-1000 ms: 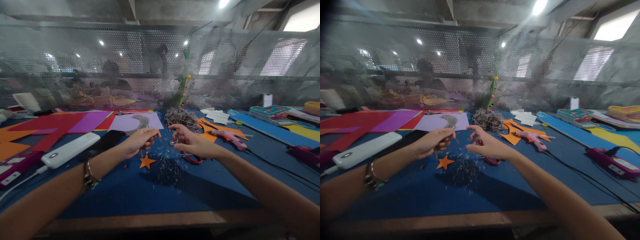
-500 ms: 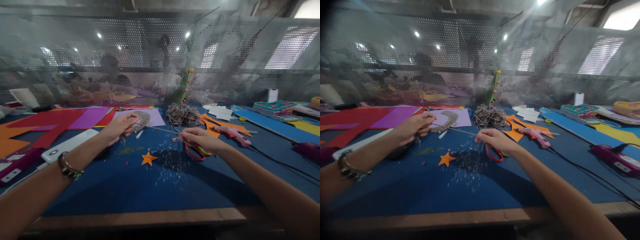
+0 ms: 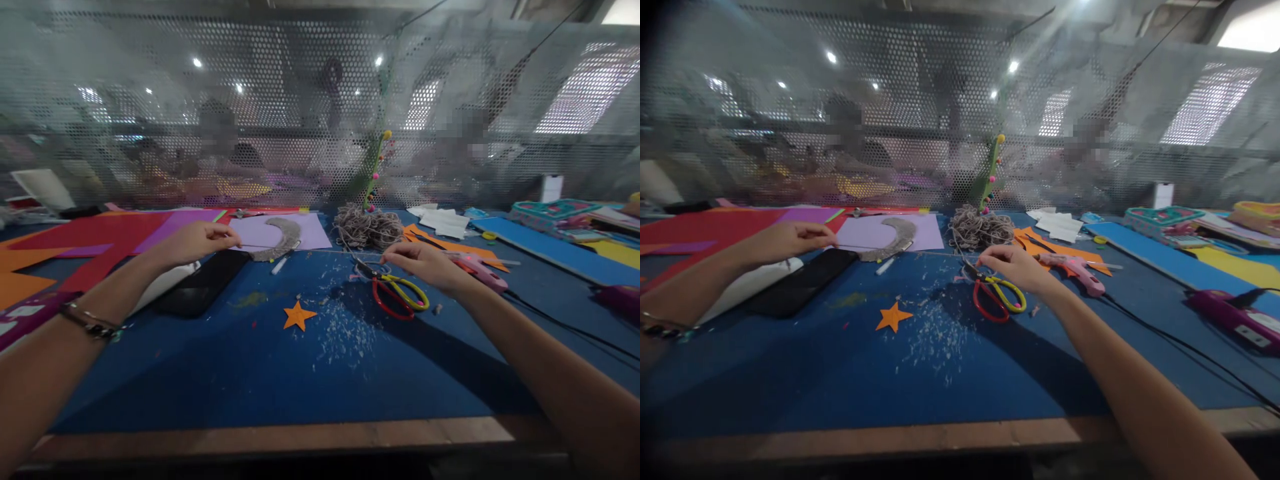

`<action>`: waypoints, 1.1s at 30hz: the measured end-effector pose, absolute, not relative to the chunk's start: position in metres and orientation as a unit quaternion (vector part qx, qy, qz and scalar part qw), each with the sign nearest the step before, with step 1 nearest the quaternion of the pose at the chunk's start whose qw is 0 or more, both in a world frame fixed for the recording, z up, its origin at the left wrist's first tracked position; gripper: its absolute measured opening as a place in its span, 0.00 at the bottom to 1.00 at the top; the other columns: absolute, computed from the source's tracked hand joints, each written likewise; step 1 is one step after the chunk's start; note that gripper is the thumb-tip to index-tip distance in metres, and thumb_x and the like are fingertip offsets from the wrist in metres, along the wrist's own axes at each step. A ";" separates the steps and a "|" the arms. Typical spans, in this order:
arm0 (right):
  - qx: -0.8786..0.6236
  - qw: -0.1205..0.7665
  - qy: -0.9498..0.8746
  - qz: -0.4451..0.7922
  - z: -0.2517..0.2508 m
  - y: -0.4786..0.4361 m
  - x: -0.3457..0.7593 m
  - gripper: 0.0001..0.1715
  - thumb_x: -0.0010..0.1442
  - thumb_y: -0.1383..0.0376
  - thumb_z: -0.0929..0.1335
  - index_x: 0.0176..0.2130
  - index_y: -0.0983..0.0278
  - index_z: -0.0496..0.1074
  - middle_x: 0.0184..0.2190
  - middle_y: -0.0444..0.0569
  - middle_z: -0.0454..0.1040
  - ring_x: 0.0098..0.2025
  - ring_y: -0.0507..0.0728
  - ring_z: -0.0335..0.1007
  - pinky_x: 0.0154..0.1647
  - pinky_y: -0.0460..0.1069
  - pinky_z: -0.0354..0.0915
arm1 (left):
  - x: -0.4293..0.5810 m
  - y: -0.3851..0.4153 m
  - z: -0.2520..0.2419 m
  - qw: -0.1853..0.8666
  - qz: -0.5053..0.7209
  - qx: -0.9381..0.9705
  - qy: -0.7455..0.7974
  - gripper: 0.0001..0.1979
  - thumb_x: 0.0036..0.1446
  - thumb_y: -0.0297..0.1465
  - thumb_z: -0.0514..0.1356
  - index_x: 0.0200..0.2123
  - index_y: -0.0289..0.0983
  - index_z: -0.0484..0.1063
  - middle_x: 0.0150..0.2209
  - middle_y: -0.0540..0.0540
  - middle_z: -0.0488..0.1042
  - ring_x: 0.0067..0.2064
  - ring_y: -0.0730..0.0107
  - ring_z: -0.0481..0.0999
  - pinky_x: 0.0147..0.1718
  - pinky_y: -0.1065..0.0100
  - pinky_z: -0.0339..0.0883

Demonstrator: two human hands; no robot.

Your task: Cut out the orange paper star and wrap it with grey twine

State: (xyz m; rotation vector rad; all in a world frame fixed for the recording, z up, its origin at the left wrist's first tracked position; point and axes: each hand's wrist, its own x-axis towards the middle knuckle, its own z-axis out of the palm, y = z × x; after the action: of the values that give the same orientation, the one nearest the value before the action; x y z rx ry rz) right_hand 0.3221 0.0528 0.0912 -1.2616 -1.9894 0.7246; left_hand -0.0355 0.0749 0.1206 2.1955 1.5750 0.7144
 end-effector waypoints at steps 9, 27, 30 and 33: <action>-0.493 0.357 -0.777 0.160 0.092 0.053 0.319 0.15 0.50 0.56 0.63 0.24 0.65 0.68 0.20 0.46 0.67 0.22 0.50 0.57 0.22 0.46 0.53 | -0.028 0.083 0.117 0.097 0.098 0.855 0.499 0.13 0.47 0.39 0.55 0.26 0.36 0.74 0.30 0.44 0.75 0.33 0.63 0.71 0.34 0.69 0.59; -0.490 0.407 -0.766 0.080 0.114 0.073 0.325 0.14 0.49 0.57 0.61 0.21 0.64 0.62 0.15 0.40 0.56 0.18 0.47 0.48 0.21 0.45 0.49 | 0.072 0.044 0.106 0.374 0.330 0.802 0.329 0.11 0.55 0.33 0.51 0.24 0.36 0.67 0.16 0.56 0.52 0.18 0.78 0.49 0.19 0.73 0.44; -0.510 0.397 -0.758 0.085 0.108 0.081 0.342 0.16 0.49 0.54 0.60 0.20 0.63 0.59 0.15 0.40 0.56 0.18 0.47 0.48 0.20 0.45 0.49 | 0.036 0.043 0.113 0.347 0.347 0.809 0.324 0.10 0.52 0.31 0.55 0.22 0.36 0.71 0.16 0.54 0.57 0.19 0.78 0.52 0.19 0.73 0.44; -0.522 0.364 -0.766 0.095 0.102 0.087 0.347 0.18 0.50 0.53 0.59 0.21 0.64 0.60 0.16 0.42 0.58 0.19 0.48 0.50 0.20 0.45 0.50 | 0.015 0.045 0.118 0.434 0.433 0.735 0.290 0.11 0.52 0.33 0.57 0.21 0.37 0.71 0.15 0.55 0.53 0.17 0.79 0.49 0.17 0.73 0.44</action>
State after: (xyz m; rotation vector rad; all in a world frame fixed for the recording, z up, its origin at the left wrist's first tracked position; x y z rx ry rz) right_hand 0.3469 0.0865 0.1022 -1.3427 -1.9707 0.2457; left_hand 0.0152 0.0448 0.1176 1.8311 0.7215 1.0793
